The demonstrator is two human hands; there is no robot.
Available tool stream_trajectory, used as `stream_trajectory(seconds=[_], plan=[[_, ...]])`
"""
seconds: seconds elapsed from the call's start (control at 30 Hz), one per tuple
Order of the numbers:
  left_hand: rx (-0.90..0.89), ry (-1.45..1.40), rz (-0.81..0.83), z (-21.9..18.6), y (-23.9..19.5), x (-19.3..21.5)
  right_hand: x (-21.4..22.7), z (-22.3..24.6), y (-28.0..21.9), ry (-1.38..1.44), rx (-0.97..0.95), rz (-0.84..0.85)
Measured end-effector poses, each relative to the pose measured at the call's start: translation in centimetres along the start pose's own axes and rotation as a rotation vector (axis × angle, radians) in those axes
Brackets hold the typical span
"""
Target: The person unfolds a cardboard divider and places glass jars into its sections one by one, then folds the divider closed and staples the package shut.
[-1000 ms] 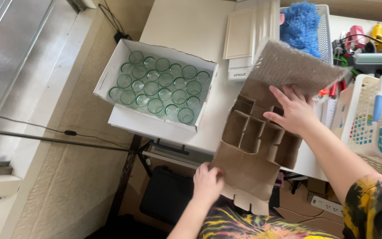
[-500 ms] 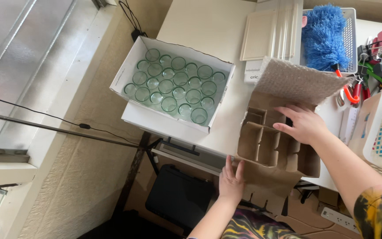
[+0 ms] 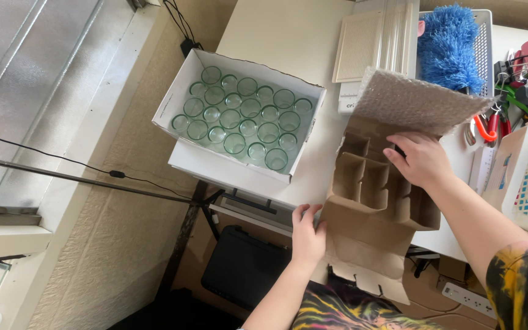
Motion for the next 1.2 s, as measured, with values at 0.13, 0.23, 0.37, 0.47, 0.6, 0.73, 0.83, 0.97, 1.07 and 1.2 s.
stream_trajectory(seconds=[0.13,0.23,0.37,0.47,0.6,0.73,0.83,0.97,1.07,1.2], plan=[[0.18,0.068,0.112,-2.6,-0.3,1.6,1.1,0.8,-1.2,-0.064,0.124,-0.254],[0.122,0.213,0.161,-3.8,-0.5,3.1,3.1,2.8,-3.5,-0.001,0.202,-0.352],[-0.216,0.39,0.121,-7.9,0.0,7.5,4.6,5.6,-7.1,0.151,0.291,-0.377],[-0.464,0.672,-0.106,-11.2,2.1,11.3,4.8,7.3,-9.8,0.156,0.27,-0.423],[-0.25,0.969,-0.061,-11.8,9.1,13.0,4.8,7.7,-12.1,0.255,0.235,-0.474],[0.271,1.295,0.299,-10.5,13.3,11.8,5.6,7.6,-13.6,0.3,0.178,-0.552],[0.38,1.333,0.462,-10.8,13.4,11.1,6.1,7.2,-14.5,0.328,0.143,-0.574],[0.42,1.093,0.52,-10.0,13.3,10.7,6.3,6.9,-15.2,0.368,0.102,-0.591],[0.391,1.063,0.481,-9.9,13.2,10.9,6.0,6.8,-15.2,0.377,0.078,-0.575],[0.388,0.997,0.411,-9.2,13.6,11.1,6.2,7.7,-14.3,0.403,0.117,-0.556]])
Point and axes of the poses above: each hand's wrist, its own y-axis towards the middle knuckle, its own x-axis out of the back of the hand, z = x × y, the point moved 4 cm from there along y, towards the middle knuckle, and after that the axes turned 10 degrees about z, right-handed, at the moved point
